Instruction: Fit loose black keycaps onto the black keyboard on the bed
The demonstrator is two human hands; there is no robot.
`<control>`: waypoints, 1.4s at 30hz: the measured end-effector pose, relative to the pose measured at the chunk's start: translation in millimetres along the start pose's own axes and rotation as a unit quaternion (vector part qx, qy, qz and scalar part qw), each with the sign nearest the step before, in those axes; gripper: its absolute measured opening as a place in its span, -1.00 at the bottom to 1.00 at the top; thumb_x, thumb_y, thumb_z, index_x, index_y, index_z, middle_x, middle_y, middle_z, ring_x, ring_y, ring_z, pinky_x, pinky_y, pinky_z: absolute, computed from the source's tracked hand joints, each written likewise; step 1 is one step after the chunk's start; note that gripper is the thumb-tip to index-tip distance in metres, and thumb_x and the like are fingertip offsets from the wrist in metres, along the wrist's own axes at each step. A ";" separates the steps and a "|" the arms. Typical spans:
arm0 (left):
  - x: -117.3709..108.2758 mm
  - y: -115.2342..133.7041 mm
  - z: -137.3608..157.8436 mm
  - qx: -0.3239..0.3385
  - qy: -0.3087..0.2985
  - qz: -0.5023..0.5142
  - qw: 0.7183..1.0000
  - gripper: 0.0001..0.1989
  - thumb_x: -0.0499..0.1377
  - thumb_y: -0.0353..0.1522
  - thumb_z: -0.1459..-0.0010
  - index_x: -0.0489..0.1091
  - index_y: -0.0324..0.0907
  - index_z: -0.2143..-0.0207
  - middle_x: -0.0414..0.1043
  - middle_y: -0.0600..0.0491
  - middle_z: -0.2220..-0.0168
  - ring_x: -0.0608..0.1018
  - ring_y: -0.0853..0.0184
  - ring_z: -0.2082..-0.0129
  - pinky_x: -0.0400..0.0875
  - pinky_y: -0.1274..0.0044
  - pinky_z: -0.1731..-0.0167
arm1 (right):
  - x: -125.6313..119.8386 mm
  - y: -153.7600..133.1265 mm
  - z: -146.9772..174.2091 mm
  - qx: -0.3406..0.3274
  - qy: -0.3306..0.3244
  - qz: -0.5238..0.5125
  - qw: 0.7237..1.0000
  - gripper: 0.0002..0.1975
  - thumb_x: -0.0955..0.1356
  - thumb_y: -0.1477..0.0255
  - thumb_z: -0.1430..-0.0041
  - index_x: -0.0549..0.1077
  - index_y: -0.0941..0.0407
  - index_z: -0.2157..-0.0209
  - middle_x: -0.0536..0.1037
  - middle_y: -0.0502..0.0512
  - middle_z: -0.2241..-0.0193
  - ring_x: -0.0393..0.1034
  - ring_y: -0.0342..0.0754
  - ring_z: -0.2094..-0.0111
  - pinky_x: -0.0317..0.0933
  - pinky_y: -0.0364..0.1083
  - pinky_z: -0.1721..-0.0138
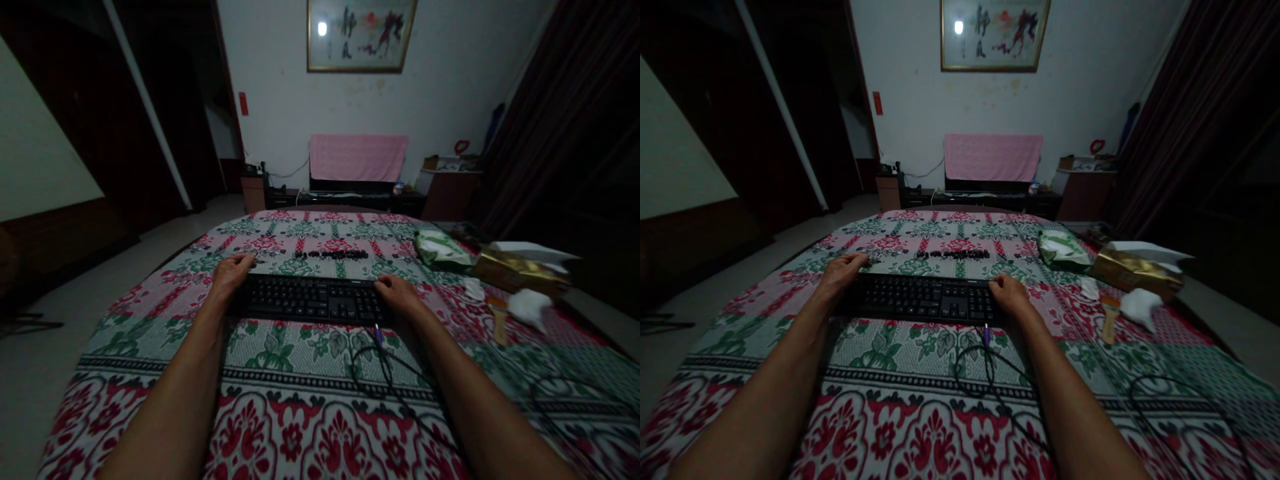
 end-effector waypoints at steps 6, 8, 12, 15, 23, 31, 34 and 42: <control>-3.4 -31.9 -4.3 -0.077 0.037 -0.019 0.996 -0.64 0.06 -0.14 0.05 0.51 -0.16 0.38 0.54 0.03 0.36 0.52 0.21 0.31 0.30 0.55 0.38 | 2.1 -1.9 9.0 0.028 0.027 -0.035 0.999 -0.71 0.21 0.35 -0.10 0.47 0.14 0.22 0.55 0.09 0.27 0.41 -0.08 0.23 0.17 -0.18 0.25; -2.5 -38.8 -7.4 -0.092 0.043 -0.031 0.994 -0.62 0.06 -0.12 0.06 0.51 -0.15 0.34 0.54 0.00 0.34 0.52 0.19 0.29 0.31 0.54 0.38 | 1.5 -2.6 11.1 0.028 0.029 -0.043 0.998 -0.71 0.21 0.35 -0.10 0.47 0.13 0.24 0.55 0.07 0.28 0.41 -0.09 0.24 0.18 -0.19 0.25; -4.1 -43.7 -10.5 -0.109 0.041 -0.044 0.992 -0.63 0.07 -0.13 0.07 0.50 -0.16 0.33 0.54 -0.01 0.31 0.52 0.15 0.26 0.32 0.51 0.34 | 0.3 -0.3 12.8 0.029 0.036 -0.043 0.998 -0.69 0.21 0.35 -0.10 0.48 0.14 0.22 0.55 0.09 0.24 0.42 -0.07 0.20 0.18 -0.18 0.21; -5.5 -43.4 -12.0 -0.111 0.047 -0.068 0.990 -0.64 0.08 -0.13 0.09 0.50 -0.15 0.35 0.54 -0.02 0.30 0.52 0.12 0.26 0.32 0.49 0.33 | 1.6 4.0 9.9 0.034 0.032 -0.049 0.998 -0.67 0.20 0.34 -0.11 0.50 0.16 0.22 0.56 0.12 0.23 0.42 -0.05 0.19 0.19 -0.18 0.22; 22.7 -33.9 -17.3 -0.086 0.031 -0.055 0.994 -0.63 0.06 -0.12 0.06 0.49 -0.15 0.33 0.54 -0.01 0.33 0.52 0.14 0.29 0.32 0.49 0.35 | -10.0 14.4 -9.8 0.044 0.051 0.021 0.997 -0.66 0.18 0.34 -0.12 0.53 0.14 0.27 0.57 0.14 0.25 0.43 -0.02 0.21 0.18 -0.16 0.27; 30.6 -27.8 -16.4 -0.094 0.041 -0.071 0.992 -0.64 0.07 -0.13 0.05 0.50 -0.13 0.32 0.54 -0.02 0.32 0.52 0.12 0.28 0.33 0.46 0.31 | -11.3 20.4 -18.8 0.063 0.057 0.027 0.996 -0.67 0.20 0.33 -0.10 0.51 0.14 0.23 0.57 0.13 0.25 0.43 -0.01 0.22 0.16 -0.16 0.29; 31.8 -27.1 -18.3 -0.090 0.046 -0.091 0.991 -0.64 0.07 -0.13 0.05 0.51 -0.13 0.31 0.54 -0.02 0.30 0.52 0.11 0.27 0.34 0.45 0.31 | -8.8 25.2 -23.0 0.064 0.064 0.023 0.996 -0.66 0.20 0.32 -0.10 0.52 0.15 0.26 0.57 0.13 0.27 0.42 -0.01 0.23 0.15 -0.16 0.30; 35.3 -17.5 -17.6 -0.095 0.045 -0.117 0.988 -0.62 0.07 -0.14 0.04 0.50 -0.14 0.28 0.53 -0.04 0.28 0.51 0.10 0.26 0.33 0.44 0.30 | -10.3 24.3 -28.2 0.068 0.059 0.038 0.995 -0.66 0.19 0.31 -0.11 0.53 0.15 0.27 0.56 0.18 0.27 0.42 0.04 0.20 0.18 -0.12 0.25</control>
Point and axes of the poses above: each hand's wrist, its own z-axis away from the middle knuckle, its own x-axis out of the palm, y = z × x, the point moved 6 cm from there along -z, towards the middle knuckle
